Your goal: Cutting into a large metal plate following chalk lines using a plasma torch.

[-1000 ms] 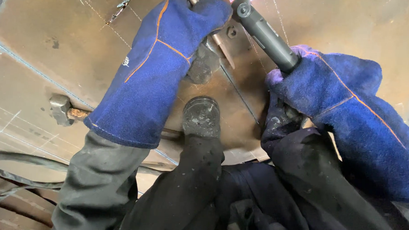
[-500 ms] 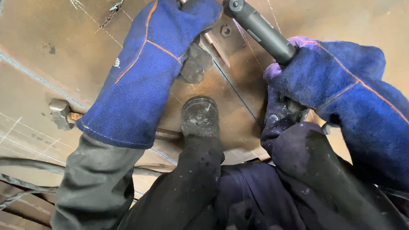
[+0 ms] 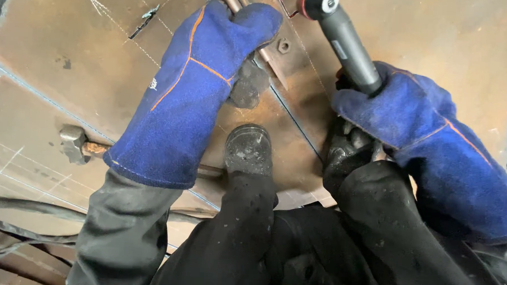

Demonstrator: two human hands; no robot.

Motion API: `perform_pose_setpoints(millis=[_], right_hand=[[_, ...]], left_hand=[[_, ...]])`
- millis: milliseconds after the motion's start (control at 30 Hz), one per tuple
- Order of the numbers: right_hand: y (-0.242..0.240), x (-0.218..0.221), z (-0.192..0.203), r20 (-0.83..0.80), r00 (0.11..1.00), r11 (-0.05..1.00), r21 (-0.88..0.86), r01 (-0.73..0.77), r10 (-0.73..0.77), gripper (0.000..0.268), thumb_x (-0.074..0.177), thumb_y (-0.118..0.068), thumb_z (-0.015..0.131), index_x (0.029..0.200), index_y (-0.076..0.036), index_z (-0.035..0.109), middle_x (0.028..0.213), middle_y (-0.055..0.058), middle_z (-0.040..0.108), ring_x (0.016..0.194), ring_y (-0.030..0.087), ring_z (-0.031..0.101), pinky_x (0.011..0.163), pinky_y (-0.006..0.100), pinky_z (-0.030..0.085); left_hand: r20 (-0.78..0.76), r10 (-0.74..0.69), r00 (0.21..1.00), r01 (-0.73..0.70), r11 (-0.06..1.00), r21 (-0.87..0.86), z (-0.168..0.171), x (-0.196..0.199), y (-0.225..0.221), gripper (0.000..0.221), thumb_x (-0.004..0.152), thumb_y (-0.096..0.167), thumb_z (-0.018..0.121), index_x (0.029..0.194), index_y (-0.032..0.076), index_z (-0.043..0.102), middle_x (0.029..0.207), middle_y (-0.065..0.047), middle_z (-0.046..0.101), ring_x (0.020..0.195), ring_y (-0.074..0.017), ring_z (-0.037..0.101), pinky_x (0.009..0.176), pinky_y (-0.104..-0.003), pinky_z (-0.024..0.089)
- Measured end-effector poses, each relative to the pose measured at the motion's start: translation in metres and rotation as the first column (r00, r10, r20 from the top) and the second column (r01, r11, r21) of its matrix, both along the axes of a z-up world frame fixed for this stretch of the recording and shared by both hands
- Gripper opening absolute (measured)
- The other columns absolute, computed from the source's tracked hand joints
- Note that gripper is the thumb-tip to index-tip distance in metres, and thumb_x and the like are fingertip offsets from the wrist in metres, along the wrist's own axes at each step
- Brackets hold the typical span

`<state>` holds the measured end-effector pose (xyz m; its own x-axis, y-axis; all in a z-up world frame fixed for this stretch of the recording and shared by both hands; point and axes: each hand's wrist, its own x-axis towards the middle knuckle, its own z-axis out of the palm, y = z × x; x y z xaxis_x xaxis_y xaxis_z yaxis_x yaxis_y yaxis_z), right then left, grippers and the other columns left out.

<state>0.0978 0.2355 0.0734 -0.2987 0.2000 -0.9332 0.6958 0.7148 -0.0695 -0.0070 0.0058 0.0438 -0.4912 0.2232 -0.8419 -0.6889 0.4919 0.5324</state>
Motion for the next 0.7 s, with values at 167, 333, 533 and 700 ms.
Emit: perform_pose_setpoints(millis=[167, 333, 533, 700], right_hand=[[-0.004, 0.003, -0.007, -0.043, 0.999, 0.999, -0.020, 0.033, -0.033, 0.057, 0.078, -0.051, 0.073, 0.129, -0.026, 0.071, 0.107, 0.007, 0.076, 0.100, 0.024, 0.072, 0.094, 0.040, 0.051], [-0.001, 0.003, 0.004, -0.080, 0.995, 0.998, 0.030, 0.062, -0.060, 0.058, 0.076, -0.049, 0.075, 0.128, -0.025, 0.071, 0.107, 0.007, 0.076, 0.100, 0.023, 0.071, 0.093, 0.039, 0.051], [-0.005, 0.007, 0.021, -0.100, 0.988, 0.991, 0.056, 0.123, -0.117, 0.056, 0.076, -0.048, 0.075, 0.127, -0.024, 0.073, 0.106, 0.008, 0.077, 0.099, 0.023, 0.073, 0.092, 0.038, 0.052], [-0.026, 0.012, 0.031, -0.132, 0.986, 0.994, 0.028, 0.102, -0.097, 0.055, 0.076, -0.047, 0.074, 0.126, -0.023, 0.074, 0.104, 0.008, 0.077, 0.098, 0.023, 0.073, 0.091, 0.038, 0.053]], left_hand=[[0.063, 0.072, 0.995, -0.073, 0.997, 0.012, -0.001, 0.001, 0.003, 0.034, 0.083, 0.034, 0.067, 0.082, 0.001, 0.074, 0.058, -0.011, 0.071, 0.043, -0.0191, 0.071, 0.039, -0.034, 0.062], [0.134, 0.273, 0.953, -0.286, 0.955, 0.081, -0.007, 0.015, -0.008, 0.030, 0.081, 0.027, 0.073, 0.091, 0.000, 0.066, 0.070, -0.014, 0.070, 0.050, -0.0233, 0.075, 0.037, -0.039, 0.061], [0.167, 0.462, 0.871, -0.479, 0.874, 0.083, 0.007, 0.053, -0.062, 0.031, 0.078, 0.022, 0.077, 0.092, -0.002, 0.066, 0.077, -0.012, 0.070, 0.058, -0.0211, 0.072, 0.043, -0.035, 0.058], [0.031, 0.447, 0.894, -0.447, 0.894, 0.011, 0.020, 0.071, -0.103, 0.032, 0.082, 0.026, 0.076, 0.090, -0.003, 0.068, 0.074, -0.011, 0.069, 0.060, -0.0180, 0.072, 0.052, -0.030, 0.059]])
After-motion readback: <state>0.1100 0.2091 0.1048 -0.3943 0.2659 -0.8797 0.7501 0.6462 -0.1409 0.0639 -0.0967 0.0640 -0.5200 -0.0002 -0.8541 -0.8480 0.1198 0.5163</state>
